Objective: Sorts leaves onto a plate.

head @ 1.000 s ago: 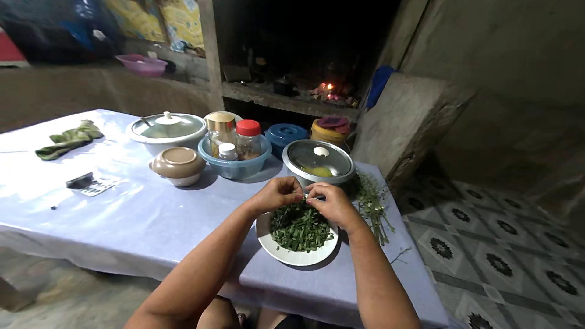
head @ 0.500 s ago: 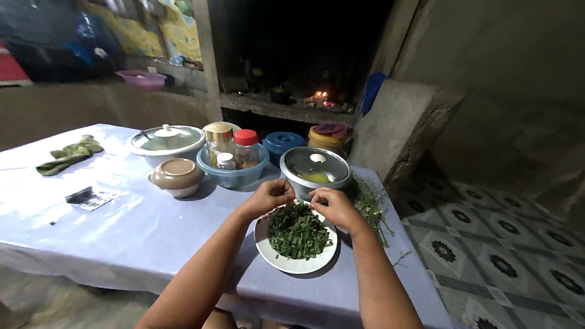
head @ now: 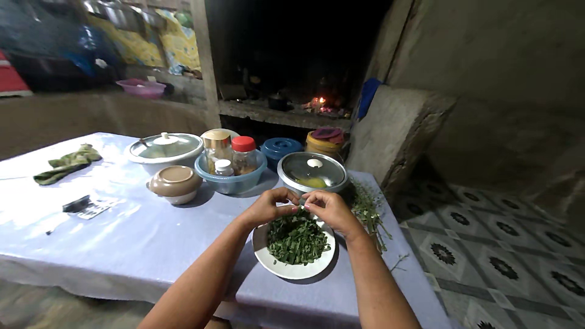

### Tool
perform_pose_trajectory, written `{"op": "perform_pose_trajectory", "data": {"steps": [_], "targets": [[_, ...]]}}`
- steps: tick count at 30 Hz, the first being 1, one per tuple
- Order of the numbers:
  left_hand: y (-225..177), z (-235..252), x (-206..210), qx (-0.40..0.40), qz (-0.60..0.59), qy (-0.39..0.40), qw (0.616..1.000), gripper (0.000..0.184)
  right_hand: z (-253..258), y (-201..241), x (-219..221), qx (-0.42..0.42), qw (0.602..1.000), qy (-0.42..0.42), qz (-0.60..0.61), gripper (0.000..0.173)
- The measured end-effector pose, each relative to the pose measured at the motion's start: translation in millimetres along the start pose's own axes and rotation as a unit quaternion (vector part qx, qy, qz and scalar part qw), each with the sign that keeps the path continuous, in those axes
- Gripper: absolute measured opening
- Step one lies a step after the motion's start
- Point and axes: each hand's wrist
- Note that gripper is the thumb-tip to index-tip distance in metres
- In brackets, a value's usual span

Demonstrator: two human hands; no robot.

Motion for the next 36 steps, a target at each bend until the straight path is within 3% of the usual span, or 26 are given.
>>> {"op": "perform_pose_trajectory", "data": {"steps": [6, 10, 21, 29, 36], "targets": [[-5, 2, 11, 0.003, -0.087, -0.039, 0.995, 0.012, 9, -3, 21, -0.032, 0.986, -0.092, 0.139, 0.011], [-4, 3, 12, 0.007, -0.116, -0.068, 0.991, 0.009, 13, -4, 32, -0.037, 0.975, -0.112, 0.190, 0.011], [7, 1, 4, 0.031, 0.034, -0.026, 0.999, 0.019, 18, -12, 41, -0.010, 0.989, -0.082, 0.120, 0.020], [8, 1, 3, 0.020, 0.053, -0.016, 0.998, 0.021, 18, -15, 41, -0.016, 0.990, -0.094, 0.107, 0.013], [5, -2, 1, 0.010, 0.049, -0.006, 0.999, 0.016, 16, -9, 39, -0.006, 0.982, -0.075, 0.175, 0.013]]}}
Point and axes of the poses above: each hand's wrist, its own z-axis towards the middle knuckle, its own x-axis out of the palm, y = z × x, and after that the axes turned 13 degrees about y, right-handed
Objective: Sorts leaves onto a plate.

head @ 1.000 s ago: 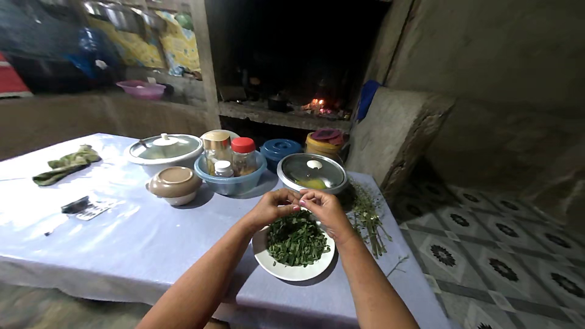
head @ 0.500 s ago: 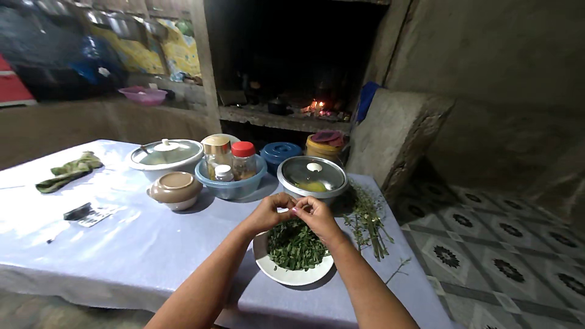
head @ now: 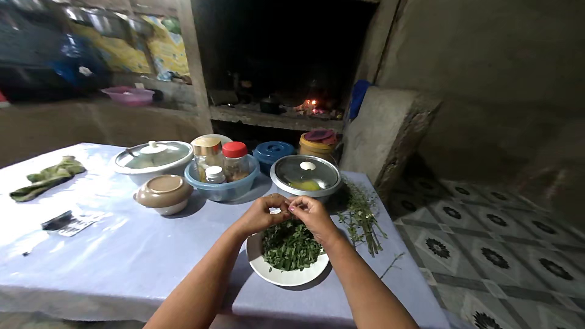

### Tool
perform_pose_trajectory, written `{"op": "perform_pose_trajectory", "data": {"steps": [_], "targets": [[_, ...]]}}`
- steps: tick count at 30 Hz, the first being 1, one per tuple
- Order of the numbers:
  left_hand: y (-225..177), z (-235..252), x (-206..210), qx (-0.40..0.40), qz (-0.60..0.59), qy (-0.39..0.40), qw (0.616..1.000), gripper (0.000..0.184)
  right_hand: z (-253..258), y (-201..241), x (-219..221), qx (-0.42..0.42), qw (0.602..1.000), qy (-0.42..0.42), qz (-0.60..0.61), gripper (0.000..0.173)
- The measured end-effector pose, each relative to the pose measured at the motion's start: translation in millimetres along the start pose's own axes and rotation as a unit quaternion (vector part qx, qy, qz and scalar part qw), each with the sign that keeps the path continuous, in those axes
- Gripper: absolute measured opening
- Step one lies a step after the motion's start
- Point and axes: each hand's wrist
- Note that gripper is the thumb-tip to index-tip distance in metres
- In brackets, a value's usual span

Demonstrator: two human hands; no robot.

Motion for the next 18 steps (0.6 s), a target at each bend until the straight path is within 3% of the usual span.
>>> {"op": "perform_pose_trajectory", "data": {"steps": [8, 11, 14, 18], "targets": [[-1, -1, 0, 0.015, -0.001, 0.029, 0.999, 0.012, -3, 10, -6, -0.007, 0.999, -0.032, 0.012, 0.009], [-6, -5, -7, 0.014, 0.013, 0.042, 0.999, 0.020, -10, 20, -37, -0.005, 0.993, -0.041, -0.108, 0.013], [-10, -12, -18, -0.013, 0.030, 0.055, 0.998, 0.021, -27, 34, -84, 0.088, 0.928, -0.068, -0.356, 0.019], [-6, -22, -30, -0.075, 0.055, 0.089, 0.992, 0.016, -37, 33, -121, 0.315, 0.833, -0.154, -0.429, 0.023]]}}
Point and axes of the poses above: each hand's wrist, its own z-axis towards the middle knuckle, its own x-axis out of the palm, y = z × x, and after that the axes turned 13 degrees about y, right-handed
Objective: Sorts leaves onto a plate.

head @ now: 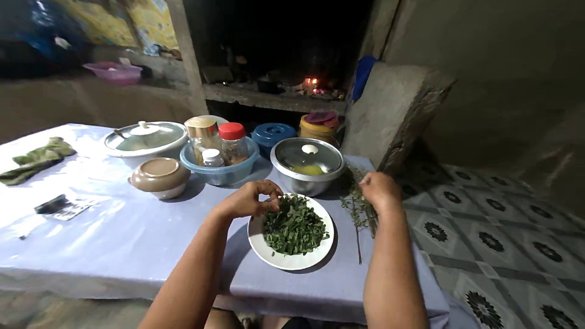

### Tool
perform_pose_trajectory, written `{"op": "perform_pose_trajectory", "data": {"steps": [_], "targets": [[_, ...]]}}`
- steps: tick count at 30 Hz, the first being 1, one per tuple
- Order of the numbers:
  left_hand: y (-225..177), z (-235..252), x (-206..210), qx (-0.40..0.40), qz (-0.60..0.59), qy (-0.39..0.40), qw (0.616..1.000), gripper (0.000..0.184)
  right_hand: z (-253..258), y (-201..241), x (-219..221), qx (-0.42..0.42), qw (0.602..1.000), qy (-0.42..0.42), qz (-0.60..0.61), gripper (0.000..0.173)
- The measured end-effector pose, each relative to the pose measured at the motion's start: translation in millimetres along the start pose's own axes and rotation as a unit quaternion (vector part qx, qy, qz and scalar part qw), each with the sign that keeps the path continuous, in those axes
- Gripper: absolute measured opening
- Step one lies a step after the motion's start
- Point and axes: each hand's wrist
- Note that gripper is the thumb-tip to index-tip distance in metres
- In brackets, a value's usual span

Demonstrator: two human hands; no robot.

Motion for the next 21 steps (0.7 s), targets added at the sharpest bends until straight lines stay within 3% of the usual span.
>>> {"op": "perform_pose_trajectory", "data": {"steps": [4, 8, 13, 17, 21], "targets": [[5, -7, -5, -0.072, 0.025, 0.032, 0.997, 0.009, 24, -18, 12, 0.098, 0.994, 0.045, -0.018, 0.037], [11, -7, -8, -0.116, 0.086, 0.058, 0.988, 0.019, 16, -9, 10, 0.084, 0.995, 0.029, -0.039, 0.022], [0, -3, -3, -0.136, 0.105, 0.105, 0.980, 0.047, -6, 9, 8, -0.077, 0.996, -0.022, 0.029, 0.025], [-1, 4, 8, -0.160, 0.117, 0.122, 0.973, 0.068, -11, 29, 29, -0.237, 0.961, 0.107, 0.092, 0.019], [-3, 12, 18, -0.174, 0.147, 0.149, 0.962, 0.076, -21, 59, 53, -0.291, 0.927, 0.227, 0.068, 0.022]]}}
Point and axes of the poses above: each hand's wrist, its own z-axis towards the middle knuckle, its own x-axis out of the palm, y = z × x, and after that the axes turned 13 degrees about y, right-handed
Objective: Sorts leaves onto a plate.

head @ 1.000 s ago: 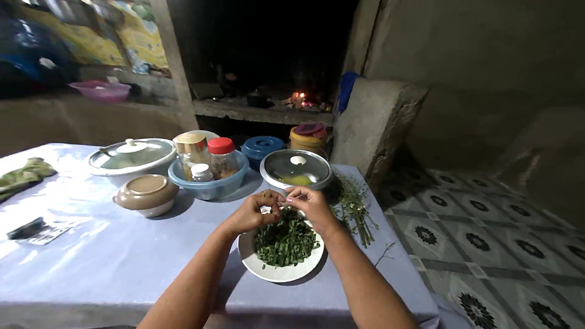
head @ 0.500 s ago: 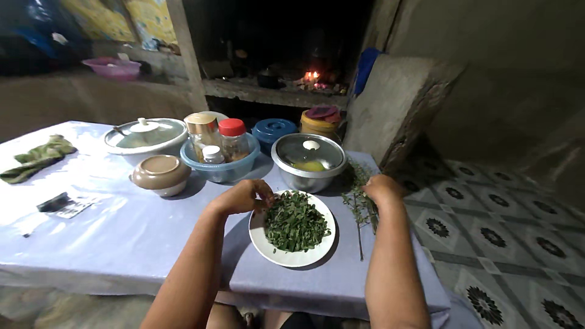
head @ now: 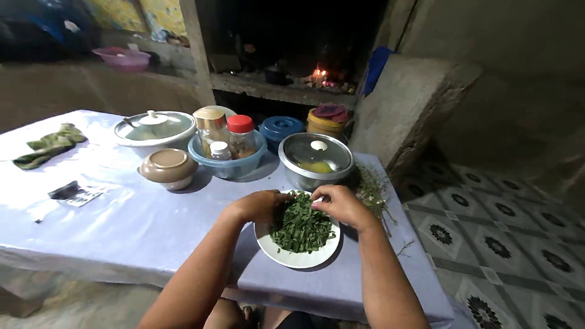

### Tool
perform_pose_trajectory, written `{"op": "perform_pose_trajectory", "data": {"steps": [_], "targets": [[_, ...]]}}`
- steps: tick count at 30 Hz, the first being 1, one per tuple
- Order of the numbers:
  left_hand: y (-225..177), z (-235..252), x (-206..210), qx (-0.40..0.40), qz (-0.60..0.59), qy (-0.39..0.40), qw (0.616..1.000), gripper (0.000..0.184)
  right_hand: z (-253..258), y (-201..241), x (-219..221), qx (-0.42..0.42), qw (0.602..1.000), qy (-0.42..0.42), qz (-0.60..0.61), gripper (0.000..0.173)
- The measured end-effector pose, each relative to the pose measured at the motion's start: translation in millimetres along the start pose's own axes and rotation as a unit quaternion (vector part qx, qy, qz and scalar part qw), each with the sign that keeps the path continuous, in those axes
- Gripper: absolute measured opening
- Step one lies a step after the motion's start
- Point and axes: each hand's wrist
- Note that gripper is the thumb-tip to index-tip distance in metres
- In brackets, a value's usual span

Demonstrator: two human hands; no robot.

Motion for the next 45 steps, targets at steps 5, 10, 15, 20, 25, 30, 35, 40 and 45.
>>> {"op": "perform_pose_trajectory", "data": {"steps": [5, 10, 15, 20, 25, 30, 35, 40, 45], "targets": [[-5, 8, 9, -0.024, 0.070, 0.000, 0.997, 0.057, 12, 12, 18, 0.030, 0.997, 0.054, -0.055, 0.023], [-14, 9, 8, -0.072, 0.097, 0.022, 0.992, 0.051, 20, 11, 21, 0.053, 0.989, 0.090, -0.108, 0.023], [-7, 1, 2, -0.039, 0.047, -0.003, 0.998, 0.036, 23, 11, 21, 0.067, 0.984, 0.100, -0.127, 0.023], [0, -7, -1, 0.058, -0.023, -0.075, 0.995, 0.026, 20, 12, 18, 0.075, 0.988, 0.081, -0.106, 0.023], [-1, -10, -3, 0.135, -0.104, -0.117, 0.978, 0.022, 14, 11, 15, 0.059, 0.995, 0.007, -0.077, 0.020], [-5, -14, -5, 0.189, -0.181, -0.117, 0.958, 0.034, 10, 12, 12, 0.055, 0.996, -0.022, -0.064, 0.019], [-2, -16, -8, 0.198, -0.180, -0.116, 0.956, 0.036, 8, 11, 12, 0.056, 0.995, -0.048, -0.065, 0.018], [6, -17, -10, 0.156, -0.152, -0.115, 0.969, 0.027, 7, 12, 13, 0.048, 0.994, -0.066, -0.069, 0.016], [7, -15, -8, 0.110, -0.123, -0.120, 0.979, 0.028, 4, 12, 14, 0.019, 0.996, -0.048, -0.067, 0.017]]}}
Point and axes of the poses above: each hand's wrist, its own z-axis towards the middle knuckle, its own x-axis out of the palm, y = z × x, and after that the axes turned 13 degrees about y, right-handed
